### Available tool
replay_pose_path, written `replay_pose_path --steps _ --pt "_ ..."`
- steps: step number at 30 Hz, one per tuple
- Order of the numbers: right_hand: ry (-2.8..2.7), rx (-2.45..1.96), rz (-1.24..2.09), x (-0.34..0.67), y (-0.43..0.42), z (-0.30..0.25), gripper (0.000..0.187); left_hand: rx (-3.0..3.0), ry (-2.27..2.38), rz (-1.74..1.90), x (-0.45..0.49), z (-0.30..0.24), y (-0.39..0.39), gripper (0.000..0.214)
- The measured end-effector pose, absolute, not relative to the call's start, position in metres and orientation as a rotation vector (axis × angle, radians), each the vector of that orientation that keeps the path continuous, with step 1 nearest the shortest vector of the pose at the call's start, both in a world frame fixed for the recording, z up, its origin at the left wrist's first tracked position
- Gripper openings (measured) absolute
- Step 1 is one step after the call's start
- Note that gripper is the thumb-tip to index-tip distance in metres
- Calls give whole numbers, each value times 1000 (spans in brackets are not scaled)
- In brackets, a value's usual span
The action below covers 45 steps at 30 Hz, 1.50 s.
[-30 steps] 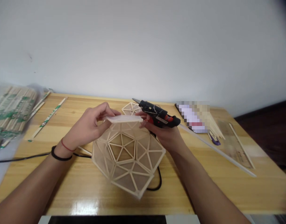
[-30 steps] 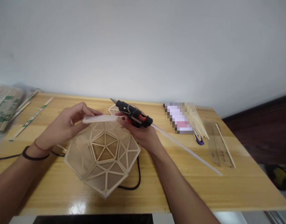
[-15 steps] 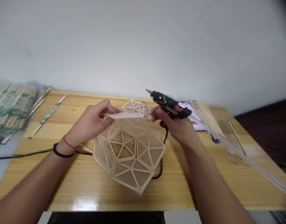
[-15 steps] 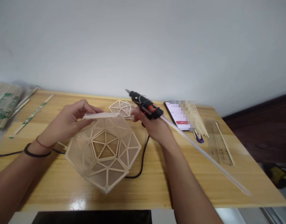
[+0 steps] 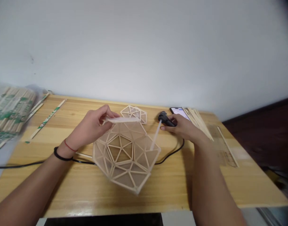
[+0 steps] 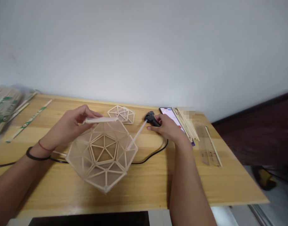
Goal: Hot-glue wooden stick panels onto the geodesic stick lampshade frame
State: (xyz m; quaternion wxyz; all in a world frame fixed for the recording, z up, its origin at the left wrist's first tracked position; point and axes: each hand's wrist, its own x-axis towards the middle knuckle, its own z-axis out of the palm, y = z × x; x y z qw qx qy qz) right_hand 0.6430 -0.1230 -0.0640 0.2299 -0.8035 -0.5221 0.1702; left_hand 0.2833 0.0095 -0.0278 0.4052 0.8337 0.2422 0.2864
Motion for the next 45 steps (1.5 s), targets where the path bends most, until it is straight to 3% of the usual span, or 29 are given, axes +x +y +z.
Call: replay_pose_path --steps 4,8,12,18,21,24,30,36,45 --pt "-1354 -2148 332 643 -124 -60 54 2162 646 714 282 -26 10 9" --pt "-1431 -1846 47 608 -110 -55 29 2170 674 695 279 -24 11 11" --pt "-1641 -1690 157 569 -96 -56 21 2235 754 682 276 -21 15 10" --pt "-1663 -1791 331 569 -98 -56 53 2343 880 688 270 -17 23 8" --pt "-1737 -1795 433 578 -104 -52 59 2313 878 727 265 -16 28 7" --pt "-1833 -1853 538 580 -107 -50 53 2266 894 777 261 -16 34 7" --pt "-1718 -1882 266 567 -86 -56 18 2250 891 772 258 -18 39 7" --pt "-1828 -2027 101 551 -40 -75 53 2278 884 765 260 -22 40 9" --pt "-1736 -2012 35 551 -28 -87 61 2335 859 750 262 -19 38 12"
